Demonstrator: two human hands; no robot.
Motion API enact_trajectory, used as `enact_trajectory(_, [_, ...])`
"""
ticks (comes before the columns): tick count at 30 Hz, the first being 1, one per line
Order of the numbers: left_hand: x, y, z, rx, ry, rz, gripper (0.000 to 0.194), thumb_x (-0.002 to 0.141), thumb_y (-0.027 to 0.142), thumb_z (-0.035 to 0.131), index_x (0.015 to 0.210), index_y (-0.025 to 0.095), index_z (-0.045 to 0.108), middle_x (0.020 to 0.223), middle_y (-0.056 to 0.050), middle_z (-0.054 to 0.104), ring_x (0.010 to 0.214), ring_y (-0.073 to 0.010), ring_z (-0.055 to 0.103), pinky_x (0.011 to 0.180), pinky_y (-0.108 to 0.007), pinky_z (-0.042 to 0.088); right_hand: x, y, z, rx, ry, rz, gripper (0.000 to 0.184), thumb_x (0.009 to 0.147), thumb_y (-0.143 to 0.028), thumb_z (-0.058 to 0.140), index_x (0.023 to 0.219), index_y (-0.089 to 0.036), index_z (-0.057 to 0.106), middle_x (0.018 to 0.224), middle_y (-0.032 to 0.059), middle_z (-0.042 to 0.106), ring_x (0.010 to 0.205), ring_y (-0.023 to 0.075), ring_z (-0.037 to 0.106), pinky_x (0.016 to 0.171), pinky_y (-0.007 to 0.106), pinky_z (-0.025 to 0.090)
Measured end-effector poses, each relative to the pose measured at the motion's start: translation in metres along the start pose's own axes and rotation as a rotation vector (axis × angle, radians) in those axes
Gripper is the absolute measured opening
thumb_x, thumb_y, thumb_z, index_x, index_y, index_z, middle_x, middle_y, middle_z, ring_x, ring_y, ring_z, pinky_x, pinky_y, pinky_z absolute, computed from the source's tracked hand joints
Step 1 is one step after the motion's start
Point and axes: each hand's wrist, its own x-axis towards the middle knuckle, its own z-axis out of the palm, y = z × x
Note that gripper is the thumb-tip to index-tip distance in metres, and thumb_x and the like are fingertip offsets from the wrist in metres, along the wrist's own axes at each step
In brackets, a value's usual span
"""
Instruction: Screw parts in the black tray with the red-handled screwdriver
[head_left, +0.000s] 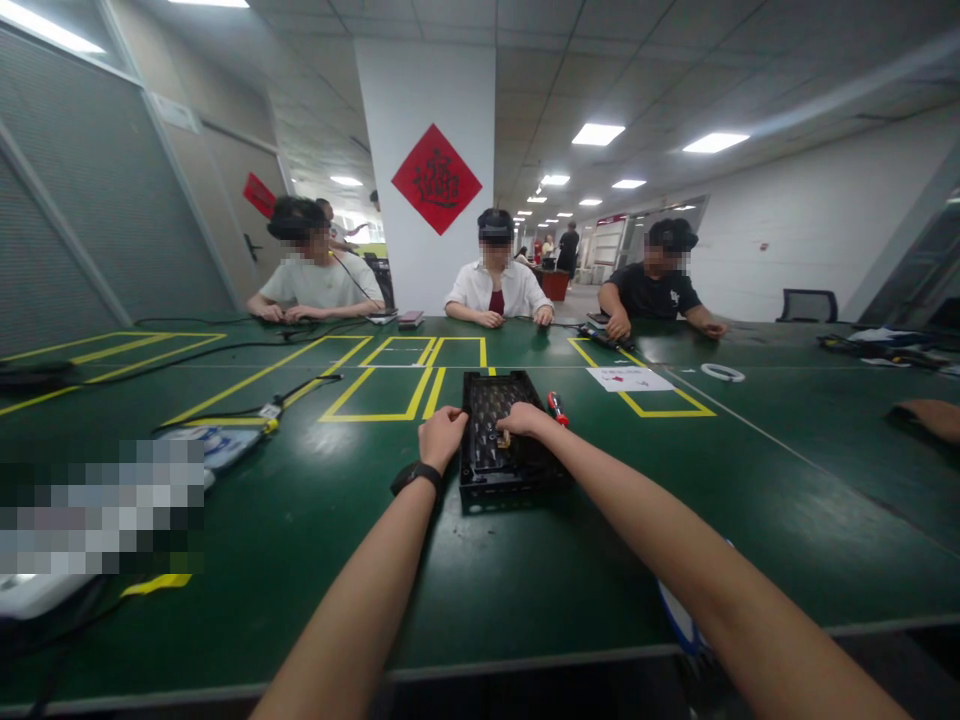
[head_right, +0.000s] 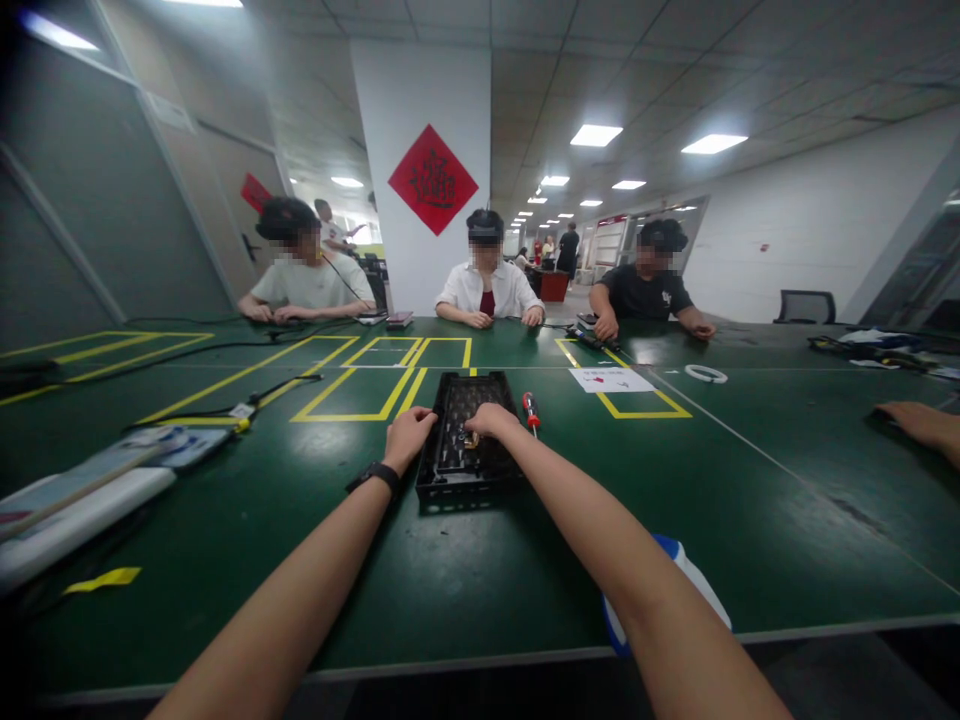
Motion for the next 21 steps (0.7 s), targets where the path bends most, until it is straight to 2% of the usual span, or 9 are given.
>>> enact_trajectory(4, [0.001,-0.001,0.002,-0.003,0.015,0.006,0.033,0.080,0.039,0.039,0.097,0.023,0.062,0.101,-0.002,0.065,0.096,-0.0176,0.056,0.081,-0.027,0.038,0.000,0.004,-0.007,0.039,-0.061,-0.007,0.028,0.068,-0.033,0.056,0.076,-0.009,0.067,0.080,0.0116,0.067,0.074,0.0197,0.062,0.060,0.022,0.044])
enact_trajectory(8, [0.003,-0.002,0.004,0.002,0.016,-0.002,0.033,0.079,0.040,0.039,0.096,0.023,0.062,0.100,-0.002,0.065,0.096,-0.0181,0.056,0.080,-0.027,0.038,0.003,0.001,-0.004,0.084,-0.093,0.040,0.025,0.068,-0.033,0.055,0.062,-0.010,0.066,0.060,0.0090,0.065,0.063,0.0187,0.061,0.057,0.024,0.045])
enact_trajectory(13, [0.004,-0.004,0.006,-0.019,0.015,-0.010,0.032,0.079,0.039,0.040,0.096,0.023,0.061,0.101,-0.003,0.065,0.096,-0.0184,0.056,0.079,-0.027,0.038,0.010,0.001,0.001,0.191,-0.015,0.068,0.022,0.063,-0.030,0.057,0.059,-0.010,0.062,0.058,0.0111,0.063,0.063,0.0210,0.062,0.058,0.027,0.047])
enact_trajectory(16, [0.007,-0.006,0.008,-0.030,0.009,0.005,0.031,0.079,0.039,0.040,0.095,0.022,0.061,0.100,-0.003,0.065,0.095,-0.0184,0.057,0.080,-0.027,0.038,0.008,0.007,-0.003,0.321,0.006,0.012,0.026,0.068,-0.033,0.049,0.057,-0.011,0.058,0.056,0.0102,0.062,0.054,0.0168,0.060,0.052,0.025,0.046])
enact_trajectory(21, [0.017,-0.007,0.011,-0.041,-0.010,0.020,0.030,0.079,0.039,0.039,0.093,0.022,0.060,0.099,-0.004,0.065,0.095,-0.0204,0.056,0.082,-0.031,0.037,-0.013,0.014,-0.010,0.540,0.026,-0.153,0.024,0.075,-0.033,0.043,0.060,-0.015,0.048,0.051,-0.0008,0.055,0.042,0.0055,0.050,0.043,0.015,0.040])
